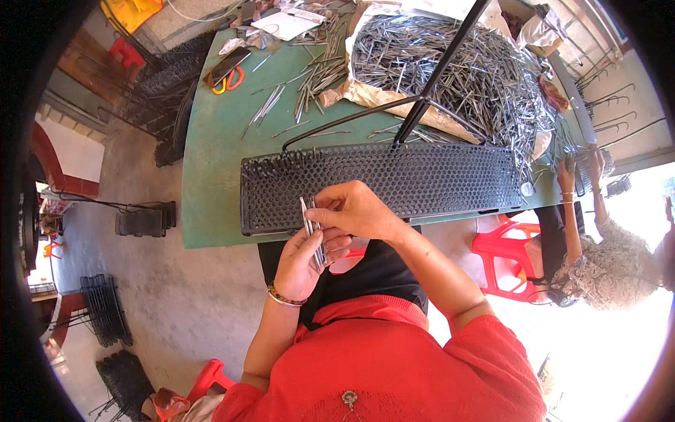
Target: The person is picking up metal rods from a pile and inserting them into a perforated tray.
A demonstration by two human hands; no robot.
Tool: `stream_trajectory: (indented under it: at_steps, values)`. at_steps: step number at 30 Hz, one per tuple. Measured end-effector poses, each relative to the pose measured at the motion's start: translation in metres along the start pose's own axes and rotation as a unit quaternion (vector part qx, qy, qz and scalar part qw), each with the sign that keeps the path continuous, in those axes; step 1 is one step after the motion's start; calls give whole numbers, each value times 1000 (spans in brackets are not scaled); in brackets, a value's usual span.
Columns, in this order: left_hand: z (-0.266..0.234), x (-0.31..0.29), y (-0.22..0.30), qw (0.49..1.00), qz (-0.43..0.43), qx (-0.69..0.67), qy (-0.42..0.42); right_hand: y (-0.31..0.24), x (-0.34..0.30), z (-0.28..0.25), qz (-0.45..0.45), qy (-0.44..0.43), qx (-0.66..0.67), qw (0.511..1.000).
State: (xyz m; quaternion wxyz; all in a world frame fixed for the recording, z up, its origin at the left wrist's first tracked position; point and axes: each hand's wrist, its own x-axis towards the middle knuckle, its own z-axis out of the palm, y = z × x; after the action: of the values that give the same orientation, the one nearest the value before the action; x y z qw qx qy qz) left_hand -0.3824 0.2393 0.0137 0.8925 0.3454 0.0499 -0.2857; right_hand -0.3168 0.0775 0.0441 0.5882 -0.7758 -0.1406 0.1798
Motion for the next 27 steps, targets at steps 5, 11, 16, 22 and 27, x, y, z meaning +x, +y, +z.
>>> stream_trajectory:
  at_steps: [5, 11, 16, 22, 27]
  values:
    - [5, -1, -5, 999, 0, 26, 48, 11, 0, 0, 30, 20, 113, 993]
    - [-5, -3, -9, 998, -29, 5, 47, -3, 21, -11, -108, 232, 27, 966]
    - [-6, -2, -11, 998, -43, -13, 41, -2, 43, -6, -177, 272, -69, 943]
    - [-6, -3, -9, 998, -48, 1, 50, 11, 55, -3, -234, 305, -151, 911]
    - [-6, -2, -10, 998, -46, -10, 47, 14, 56, 0, -242, 337, -174, 893]
